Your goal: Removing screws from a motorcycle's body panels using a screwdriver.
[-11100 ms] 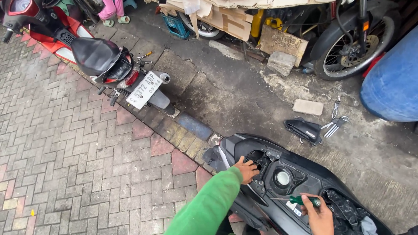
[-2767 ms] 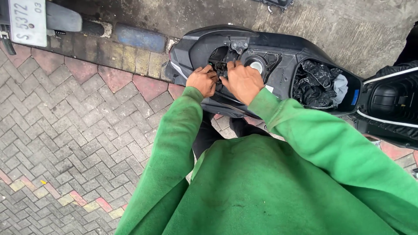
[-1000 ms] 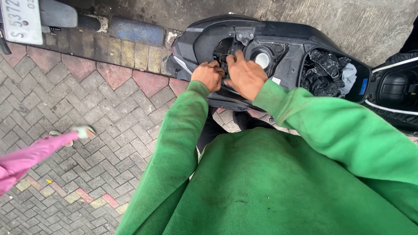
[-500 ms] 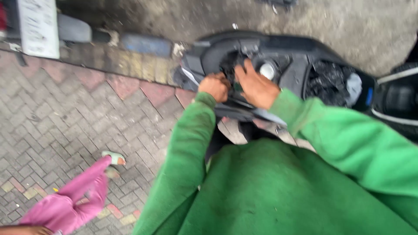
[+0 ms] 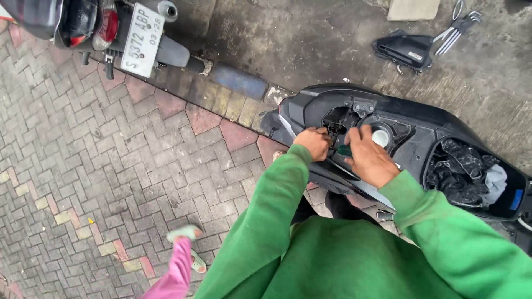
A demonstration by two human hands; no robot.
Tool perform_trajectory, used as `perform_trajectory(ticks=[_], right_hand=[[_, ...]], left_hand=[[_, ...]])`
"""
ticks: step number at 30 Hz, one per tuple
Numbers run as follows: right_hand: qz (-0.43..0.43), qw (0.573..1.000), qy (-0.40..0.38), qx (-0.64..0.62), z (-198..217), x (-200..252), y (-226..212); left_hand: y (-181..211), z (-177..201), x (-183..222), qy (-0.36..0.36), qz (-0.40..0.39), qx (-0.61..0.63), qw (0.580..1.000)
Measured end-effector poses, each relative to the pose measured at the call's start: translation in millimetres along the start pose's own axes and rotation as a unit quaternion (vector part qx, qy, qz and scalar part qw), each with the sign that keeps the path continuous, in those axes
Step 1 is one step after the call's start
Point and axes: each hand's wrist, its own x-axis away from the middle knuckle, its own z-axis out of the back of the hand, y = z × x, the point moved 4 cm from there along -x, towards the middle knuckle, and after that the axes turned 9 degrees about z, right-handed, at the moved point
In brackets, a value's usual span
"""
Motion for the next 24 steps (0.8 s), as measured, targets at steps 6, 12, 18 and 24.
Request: perform_trajectory(ticks=[6,12,18,24], right_hand=[[-0.044,0.993,0.06,0.095,6,10,-7],[-0.029,0.98,0.038,0.194,-8,-5,7],[0.054,0.959,0.041,0.277,-56,-21,41],[0.022,0.95,0.08,0.3,-65,-17,24]], left_hand=[[2,7,-1,-0.005,0.009,0.001,1.0],[1,-1,3,0.007,0.015,-0.005,1.0],[1,2,1,0.01,0.019,-0.012,1.0],[5,14,-8,-0.04,0.023,-0.006,0.999]])
